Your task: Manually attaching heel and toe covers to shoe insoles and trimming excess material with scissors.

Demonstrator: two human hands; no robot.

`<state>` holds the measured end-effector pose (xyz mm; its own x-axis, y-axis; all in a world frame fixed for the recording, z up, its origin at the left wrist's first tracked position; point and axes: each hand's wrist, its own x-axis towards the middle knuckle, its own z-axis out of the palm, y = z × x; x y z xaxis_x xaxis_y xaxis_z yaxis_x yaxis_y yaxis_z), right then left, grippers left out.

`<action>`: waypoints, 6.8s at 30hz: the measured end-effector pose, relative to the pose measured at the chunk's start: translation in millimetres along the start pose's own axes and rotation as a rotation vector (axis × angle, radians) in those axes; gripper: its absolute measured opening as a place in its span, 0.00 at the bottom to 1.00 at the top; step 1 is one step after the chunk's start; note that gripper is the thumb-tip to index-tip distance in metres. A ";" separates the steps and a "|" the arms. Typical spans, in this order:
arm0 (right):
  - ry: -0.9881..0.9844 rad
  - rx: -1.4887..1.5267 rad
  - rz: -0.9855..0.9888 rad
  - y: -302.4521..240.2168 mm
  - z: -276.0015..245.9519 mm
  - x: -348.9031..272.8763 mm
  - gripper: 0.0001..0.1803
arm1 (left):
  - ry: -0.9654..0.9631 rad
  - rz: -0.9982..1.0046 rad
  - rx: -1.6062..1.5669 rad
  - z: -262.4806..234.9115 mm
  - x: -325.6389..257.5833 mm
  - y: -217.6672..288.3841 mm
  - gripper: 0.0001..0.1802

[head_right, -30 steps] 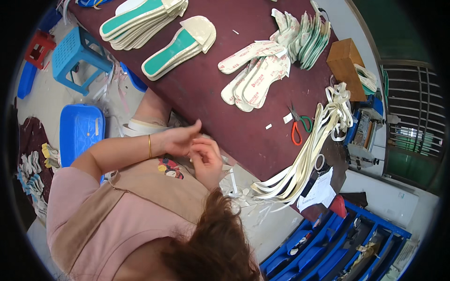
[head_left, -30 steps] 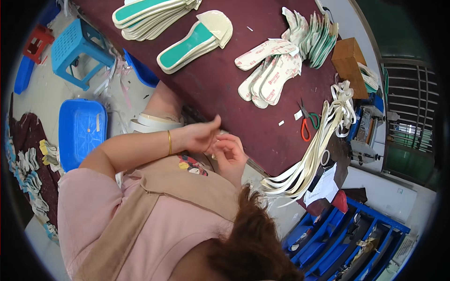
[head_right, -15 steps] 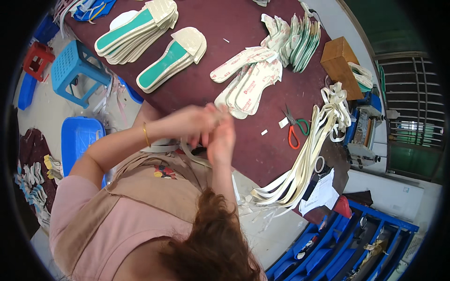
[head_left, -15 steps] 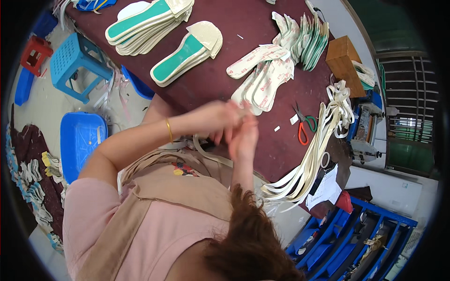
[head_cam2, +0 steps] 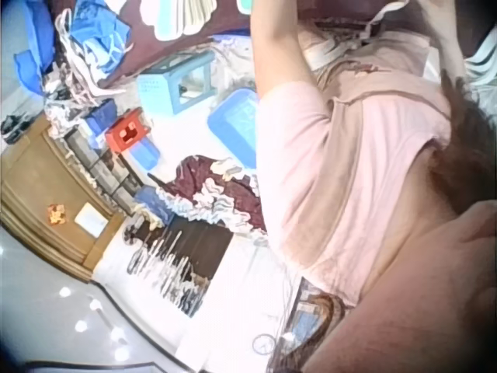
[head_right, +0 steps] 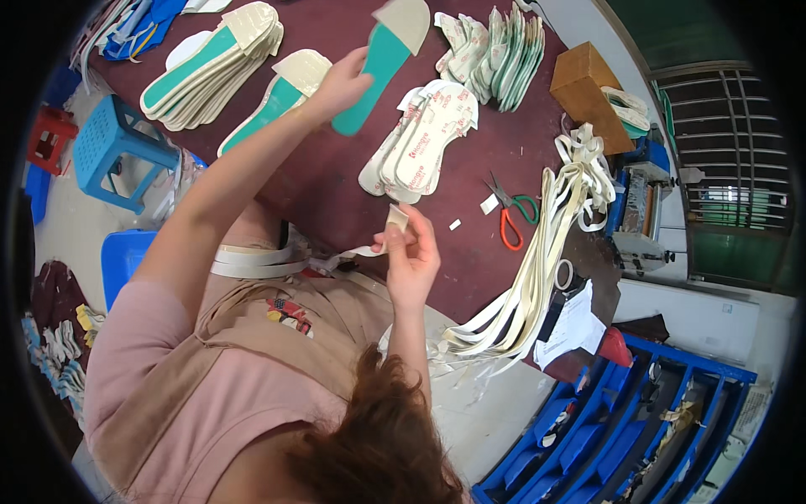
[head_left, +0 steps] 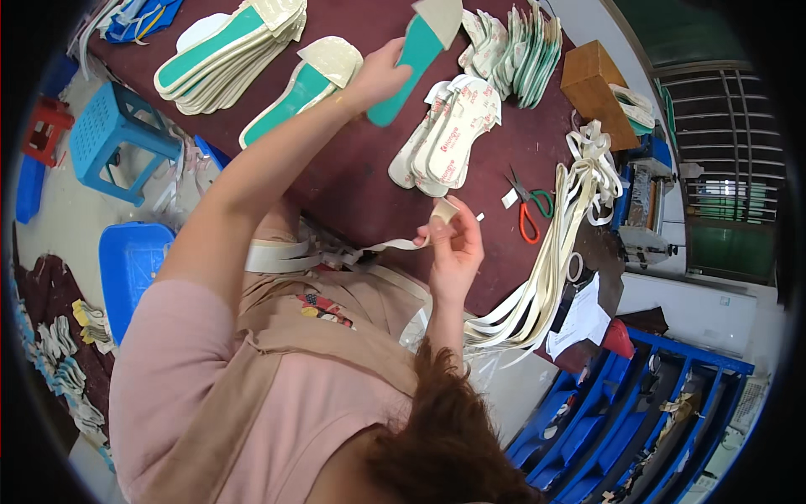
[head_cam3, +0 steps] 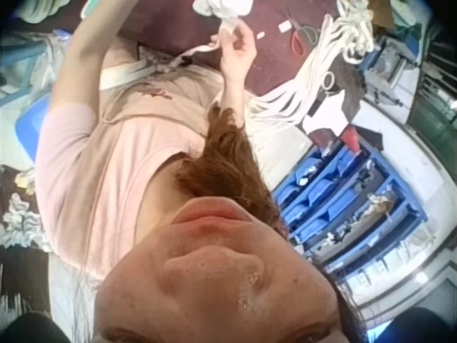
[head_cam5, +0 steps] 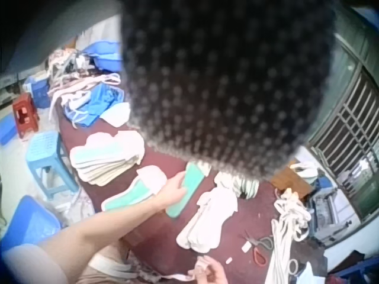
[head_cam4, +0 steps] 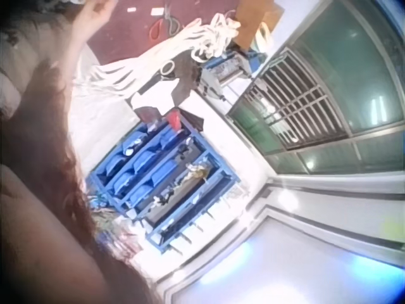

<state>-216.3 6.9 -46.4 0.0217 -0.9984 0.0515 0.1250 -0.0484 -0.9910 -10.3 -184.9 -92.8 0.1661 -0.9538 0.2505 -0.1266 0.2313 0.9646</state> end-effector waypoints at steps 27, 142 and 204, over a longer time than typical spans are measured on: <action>-0.213 0.627 0.545 -4.8 34.7 33.4 0.05 | -0.037 -0.271 -0.509 -31.3 -161.2 95.1 0.14; -0.496 0.176 0.525 -33.2 22.6 11.1 0.09 | -0.636 -0.644 -1.613 -35.7 -144.6 115.8 0.36; -0.150 -0.348 -0.480 -35.3 6.5 2.3 0.04 | -0.186 -0.277 -0.883 -42.7 -150.2 131.4 0.17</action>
<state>-214.2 6.5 -10.5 0.1857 -0.8493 0.4941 -0.1751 -0.5234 -0.8339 -10.1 -3.0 -0.1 -0.0889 -0.9943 0.0593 0.6934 -0.0190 0.7203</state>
